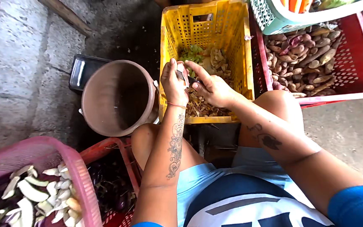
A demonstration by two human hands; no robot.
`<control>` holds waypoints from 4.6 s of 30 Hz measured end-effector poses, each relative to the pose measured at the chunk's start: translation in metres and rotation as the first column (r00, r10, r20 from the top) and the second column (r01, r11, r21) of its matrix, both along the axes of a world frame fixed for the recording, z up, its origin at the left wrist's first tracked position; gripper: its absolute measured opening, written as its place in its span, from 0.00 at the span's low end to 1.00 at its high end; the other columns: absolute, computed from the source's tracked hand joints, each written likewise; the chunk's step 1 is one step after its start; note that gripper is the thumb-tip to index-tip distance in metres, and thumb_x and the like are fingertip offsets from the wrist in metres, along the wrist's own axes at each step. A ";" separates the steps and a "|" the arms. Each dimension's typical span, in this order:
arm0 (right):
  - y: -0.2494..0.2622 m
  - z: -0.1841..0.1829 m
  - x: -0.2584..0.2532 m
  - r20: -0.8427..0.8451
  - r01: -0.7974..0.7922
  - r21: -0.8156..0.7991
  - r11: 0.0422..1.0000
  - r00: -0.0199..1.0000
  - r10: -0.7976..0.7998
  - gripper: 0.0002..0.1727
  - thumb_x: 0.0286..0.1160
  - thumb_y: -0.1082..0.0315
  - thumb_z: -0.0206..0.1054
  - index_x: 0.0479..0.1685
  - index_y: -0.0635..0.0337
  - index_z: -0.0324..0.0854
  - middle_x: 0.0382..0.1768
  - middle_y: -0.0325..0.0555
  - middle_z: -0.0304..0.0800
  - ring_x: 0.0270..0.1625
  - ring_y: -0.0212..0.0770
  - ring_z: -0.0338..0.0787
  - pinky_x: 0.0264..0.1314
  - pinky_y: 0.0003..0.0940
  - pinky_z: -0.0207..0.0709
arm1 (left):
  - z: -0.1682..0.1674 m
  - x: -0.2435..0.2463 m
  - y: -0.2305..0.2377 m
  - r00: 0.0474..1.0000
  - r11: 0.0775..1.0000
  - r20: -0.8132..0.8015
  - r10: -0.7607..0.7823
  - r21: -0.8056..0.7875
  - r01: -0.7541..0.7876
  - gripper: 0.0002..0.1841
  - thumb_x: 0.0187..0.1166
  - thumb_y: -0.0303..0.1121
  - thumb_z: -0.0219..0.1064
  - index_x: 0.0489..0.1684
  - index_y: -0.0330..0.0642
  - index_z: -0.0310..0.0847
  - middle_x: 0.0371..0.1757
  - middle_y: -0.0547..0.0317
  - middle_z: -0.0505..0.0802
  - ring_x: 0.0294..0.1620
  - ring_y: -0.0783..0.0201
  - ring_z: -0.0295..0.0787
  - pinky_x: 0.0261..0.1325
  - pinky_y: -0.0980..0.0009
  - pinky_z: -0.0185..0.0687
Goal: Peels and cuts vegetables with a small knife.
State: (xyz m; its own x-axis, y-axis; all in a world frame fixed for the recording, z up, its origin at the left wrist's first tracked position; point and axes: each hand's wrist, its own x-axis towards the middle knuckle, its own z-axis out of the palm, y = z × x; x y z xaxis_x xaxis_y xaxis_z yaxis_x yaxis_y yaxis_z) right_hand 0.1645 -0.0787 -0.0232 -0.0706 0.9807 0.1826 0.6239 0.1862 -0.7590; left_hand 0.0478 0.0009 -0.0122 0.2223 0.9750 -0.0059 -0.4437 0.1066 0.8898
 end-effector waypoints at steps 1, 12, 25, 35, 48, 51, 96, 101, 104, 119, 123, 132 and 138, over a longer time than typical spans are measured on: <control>0.000 -0.001 0.000 -0.016 0.005 0.002 1.000 1.000 -0.005 0.32 0.93 0.57 0.52 0.95 0.48 0.53 0.35 0.50 0.89 0.33 0.52 0.88 0.40 0.57 0.81 | 0.000 0.001 -0.001 1.000 1.000 -0.004 -0.002 0.010 0.002 0.19 0.95 0.32 0.44 0.30 0.46 0.74 0.20 0.69 0.81 0.15 0.79 0.73 0.20 0.85 0.72; 0.004 -0.005 0.003 -0.052 0.139 0.239 0.961 0.990 -0.130 0.23 0.90 0.63 0.54 0.81 0.55 0.73 0.47 0.51 0.94 0.42 0.50 0.94 0.45 0.54 0.85 | -0.001 -0.001 -0.001 0.981 0.980 -0.005 -0.193 -0.053 0.192 0.20 0.97 0.41 0.39 0.43 0.49 0.77 0.27 0.68 0.84 0.25 0.76 0.81 0.29 0.80 0.79; 0.004 -0.002 0.006 -0.020 0.091 0.284 0.954 0.996 -0.089 0.23 0.91 0.62 0.53 0.79 0.60 0.76 0.50 0.53 0.95 0.43 0.51 0.95 0.44 0.55 0.86 | -0.001 -0.002 0.001 0.987 0.994 -0.138 -0.088 0.056 0.096 0.23 0.96 0.39 0.43 0.25 0.50 0.75 0.17 0.72 0.80 0.16 0.79 0.76 0.23 0.81 0.76; -0.004 0.015 0.019 -0.527 -0.121 -0.025 0.992 0.845 0.090 0.28 0.92 0.66 0.49 0.89 0.57 0.58 0.36 0.39 0.84 0.25 0.24 0.77 0.27 0.20 0.73 | -0.001 -0.014 0.012 0.961 0.956 -0.270 -0.063 0.260 0.136 0.23 0.95 0.38 0.44 0.30 0.46 0.83 0.24 0.71 0.88 0.21 0.79 0.80 0.25 0.82 0.76; -0.005 0.013 0.019 -0.319 -0.130 -0.045 0.990 0.941 0.109 0.27 0.93 0.64 0.50 0.90 0.53 0.61 0.43 0.44 0.87 0.32 0.29 0.83 0.38 0.27 0.82 | -0.006 -0.014 0.015 0.930 0.847 -0.339 0.139 0.527 0.066 0.20 0.94 0.31 0.48 0.29 0.43 0.83 0.22 0.75 0.86 0.24 0.81 0.82 0.33 0.79 0.82; -0.005 0.011 0.013 -0.391 -0.087 -0.018 0.996 0.917 0.073 0.23 0.93 0.66 0.50 0.84 0.57 0.66 0.54 0.45 0.88 0.33 0.25 0.84 0.37 0.24 0.82 | -0.005 -0.012 0.010 0.924 0.800 -0.330 0.194 0.598 0.046 0.18 0.93 0.30 0.48 0.30 0.43 0.81 0.25 0.76 0.88 0.28 0.83 0.85 0.37 0.79 0.85; -0.006 0.006 -0.011 0.062 0.011 -0.028 1.000 0.998 -0.009 0.34 0.91 0.59 0.50 0.96 0.47 0.52 0.38 0.52 0.93 0.36 0.54 0.91 0.41 0.59 0.81 | 0.012 -0.002 0.007 0.994 0.909 0.102 0.023 -0.417 0.022 0.23 0.96 0.49 0.38 0.31 0.50 0.70 0.22 0.66 0.80 0.21 0.73 0.79 0.27 0.79 0.79; -0.006 0.002 -0.013 0.111 -0.023 0.037 0.999 0.994 0.019 0.32 0.90 0.60 0.51 0.94 0.50 0.57 0.39 0.54 0.94 0.35 0.56 0.92 0.39 0.59 0.81 | 0.015 -0.003 0.005 0.994 0.918 0.106 0.028 -0.395 0.016 0.26 0.97 0.48 0.35 0.28 0.48 0.70 0.20 0.65 0.81 0.14 0.74 0.75 0.17 0.82 0.71; -0.006 0.003 -0.013 0.104 -0.023 -0.007 1.000 0.994 0.023 0.32 0.91 0.60 0.50 0.95 0.49 0.55 0.40 0.54 0.94 0.37 0.57 0.92 0.42 0.60 0.81 | 0.017 -0.002 0.003 0.993 0.923 0.112 0.038 -0.385 0.008 0.26 0.97 0.47 0.36 0.27 0.49 0.70 0.20 0.65 0.81 0.15 0.74 0.76 0.18 0.82 0.72; -0.003 -0.002 -0.013 0.110 0.041 0.035 0.999 0.993 -0.044 0.28 0.91 0.60 0.52 0.91 0.44 0.64 0.39 0.53 0.94 0.37 0.58 0.93 0.40 0.61 0.82 | 0.010 0.003 0.001 0.985 0.932 0.140 0.101 -0.359 -0.045 0.15 0.97 0.44 0.39 0.43 0.51 0.66 0.28 0.64 0.79 0.26 0.72 0.80 0.32 0.77 0.80; -0.001 0.000 -0.008 0.117 0.039 0.017 0.999 0.992 -0.040 0.27 0.91 0.60 0.52 0.89 0.42 0.66 0.41 0.53 0.95 0.38 0.58 0.93 0.41 0.62 0.82 | 0.008 0.003 0.001 0.990 0.926 0.107 0.088 -0.375 -0.042 0.19 0.97 0.46 0.38 0.36 0.53 0.67 0.26 0.66 0.79 0.26 0.72 0.80 0.31 0.76 0.80; -0.001 0.004 0.003 0.081 -0.055 0.016 0.998 0.995 0.054 0.28 0.91 0.59 0.53 0.91 0.45 0.63 0.35 0.51 0.91 0.34 0.54 0.90 0.39 0.58 0.81 | 0.005 -0.002 0.006 1.000 0.975 -0.003 0.009 -0.222 -0.009 0.28 0.96 0.52 0.32 0.27 0.51 0.71 0.20 0.66 0.80 0.20 0.73 0.76 0.25 0.78 0.74; -0.002 0.007 0.002 0.065 -0.051 -0.058 0.997 0.996 0.055 0.31 0.92 0.58 0.52 0.94 0.43 0.56 0.35 0.51 0.90 0.33 0.53 0.89 0.41 0.58 0.81 | 0.002 -0.001 0.005 0.999 0.990 -0.043 0.012 -0.142 -0.018 0.30 0.97 0.51 0.29 0.28 0.48 0.72 0.18 0.67 0.79 0.15 0.74 0.73 0.20 0.80 0.71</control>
